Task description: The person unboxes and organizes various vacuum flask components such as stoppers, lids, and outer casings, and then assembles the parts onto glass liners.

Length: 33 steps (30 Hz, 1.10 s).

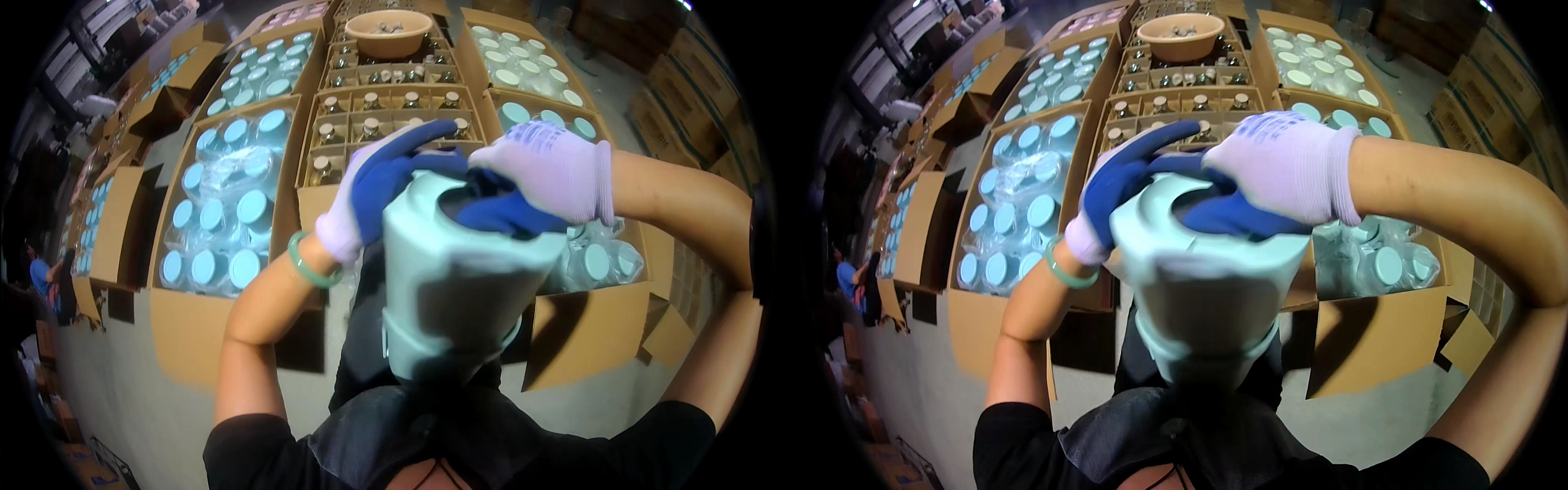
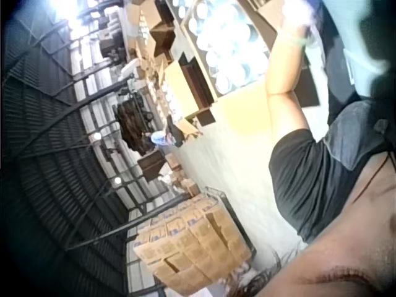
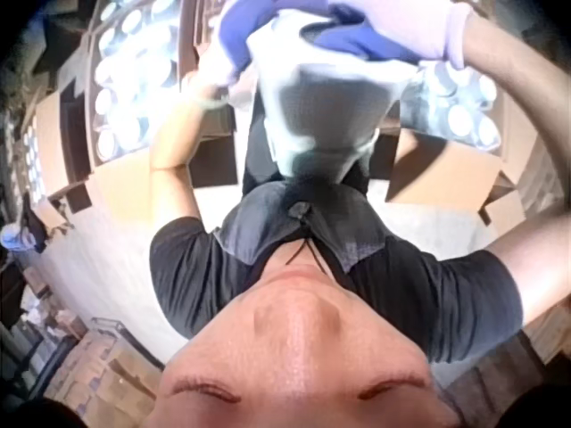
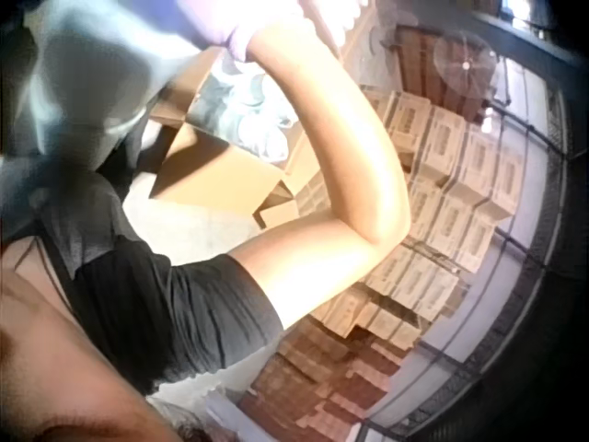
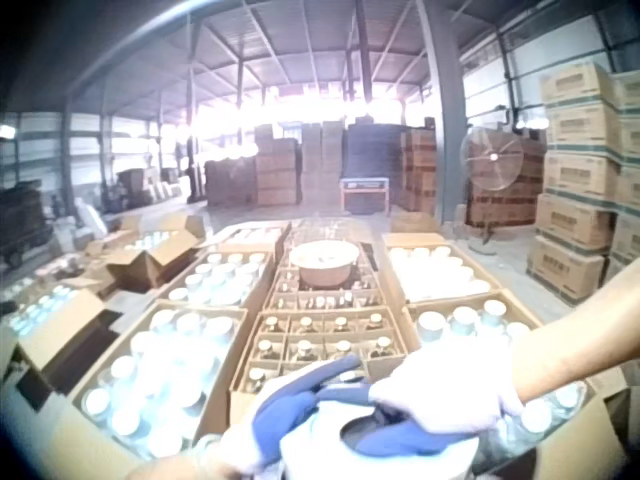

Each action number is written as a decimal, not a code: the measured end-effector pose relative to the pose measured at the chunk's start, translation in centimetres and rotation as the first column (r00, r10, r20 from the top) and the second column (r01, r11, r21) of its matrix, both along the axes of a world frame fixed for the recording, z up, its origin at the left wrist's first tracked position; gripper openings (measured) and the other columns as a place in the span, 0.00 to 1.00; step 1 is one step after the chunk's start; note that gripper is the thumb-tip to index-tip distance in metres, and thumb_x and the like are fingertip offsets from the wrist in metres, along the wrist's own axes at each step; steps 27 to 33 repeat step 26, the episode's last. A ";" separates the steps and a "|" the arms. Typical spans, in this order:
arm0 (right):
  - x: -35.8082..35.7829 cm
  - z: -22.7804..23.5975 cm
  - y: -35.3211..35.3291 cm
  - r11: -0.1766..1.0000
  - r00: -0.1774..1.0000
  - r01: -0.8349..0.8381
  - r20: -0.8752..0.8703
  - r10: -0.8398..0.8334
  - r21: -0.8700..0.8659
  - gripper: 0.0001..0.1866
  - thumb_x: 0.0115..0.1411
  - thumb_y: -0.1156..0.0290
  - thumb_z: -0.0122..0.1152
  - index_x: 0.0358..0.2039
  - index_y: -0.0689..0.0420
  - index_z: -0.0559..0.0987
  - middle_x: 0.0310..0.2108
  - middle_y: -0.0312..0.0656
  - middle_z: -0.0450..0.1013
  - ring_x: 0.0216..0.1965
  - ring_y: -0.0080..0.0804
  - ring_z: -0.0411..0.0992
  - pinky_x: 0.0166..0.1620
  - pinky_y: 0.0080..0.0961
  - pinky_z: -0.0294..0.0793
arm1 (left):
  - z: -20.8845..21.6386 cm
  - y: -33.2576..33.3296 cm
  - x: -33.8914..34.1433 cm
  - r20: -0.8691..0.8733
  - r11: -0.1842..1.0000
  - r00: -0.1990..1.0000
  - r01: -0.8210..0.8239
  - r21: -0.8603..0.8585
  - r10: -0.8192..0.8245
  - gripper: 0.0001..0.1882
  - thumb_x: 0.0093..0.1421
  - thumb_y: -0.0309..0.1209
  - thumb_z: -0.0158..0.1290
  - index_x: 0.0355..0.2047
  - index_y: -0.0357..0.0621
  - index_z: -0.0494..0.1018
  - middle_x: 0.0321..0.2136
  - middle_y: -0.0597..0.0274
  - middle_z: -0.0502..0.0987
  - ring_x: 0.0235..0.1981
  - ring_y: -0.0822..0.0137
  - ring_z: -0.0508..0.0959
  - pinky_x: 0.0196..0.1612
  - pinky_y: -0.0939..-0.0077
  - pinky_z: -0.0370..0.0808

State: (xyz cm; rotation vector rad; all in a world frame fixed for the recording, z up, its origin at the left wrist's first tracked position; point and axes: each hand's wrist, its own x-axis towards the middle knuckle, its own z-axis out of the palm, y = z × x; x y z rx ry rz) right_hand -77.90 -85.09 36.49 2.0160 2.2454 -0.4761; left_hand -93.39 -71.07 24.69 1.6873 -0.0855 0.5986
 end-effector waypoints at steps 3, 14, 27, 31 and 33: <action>2.0 -1.8 1.7 0.965 0.974 0.223 -0.006 -0.225 -0.135 0.23 0.58 0.49 0.64 0.33 0.61 0.81 0.24 0.46 0.76 0.28 0.35 0.75 0.34 0.30 0.73 | -2.5 0.9 3.2 0.000 0.990 0.996 -0.093 0.111 0.093 0.21 0.66 0.29 0.41 0.57 0.31 0.67 0.42 0.54 0.82 0.42 0.70 0.80 0.48 0.75 0.74; 9.7 -9.3 3.5 0.967 0.862 0.253 -0.447 -0.240 -0.031 0.18 0.64 0.59 0.56 0.37 0.63 0.81 0.29 0.45 0.78 0.31 0.26 0.75 0.39 0.26 0.73 | -26.7 11.7 4.7 -0.670 0.861 0.603 -0.497 0.109 0.433 0.27 0.55 0.44 0.61 0.46 0.32 0.76 0.43 0.54 0.81 0.40 0.65 0.79 0.43 0.67 0.75; 20.2 -22.9 16.9 0.961 0.826 0.257 -0.539 -0.163 0.102 0.51 0.53 0.56 0.71 0.71 0.49 0.52 0.68 0.48 0.54 0.68 0.49 0.53 0.69 0.34 0.51 | -13.1 18.3 17.3 -0.254 0.878 0.962 -0.034 -0.477 -0.100 0.17 0.65 0.33 0.51 0.51 0.35 0.73 0.43 0.59 0.79 0.44 0.69 0.78 0.54 0.75 0.73; 20.2 -22.9 16.9 0.961 0.826 0.257 -0.539 -0.163 0.102 0.51 0.53 0.56 0.71 0.71 0.49 0.52 0.68 0.48 0.54 0.68 0.49 0.53 0.69 0.34 0.51 | -13.1 18.3 17.3 -0.254 0.878 0.962 -0.034 -0.477 -0.100 0.17 0.65 0.33 0.51 0.51 0.35 0.73 0.43 0.59 0.79 0.44 0.69 0.78 0.54 0.75 0.73; 20.2 -22.9 16.9 0.961 0.826 0.257 -0.539 -0.163 0.102 0.51 0.53 0.56 0.71 0.71 0.49 0.52 0.68 0.48 0.54 0.68 0.49 0.53 0.69 0.34 0.51 | -13.1 18.3 17.3 -0.254 0.878 0.962 -0.034 -0.477 -0.100 0.17 0.65 0.33 0.51 0.51 0.35 0.73 0.43 0.59 0.79 0.44 0.69 0.78 0.54 0.75 0.73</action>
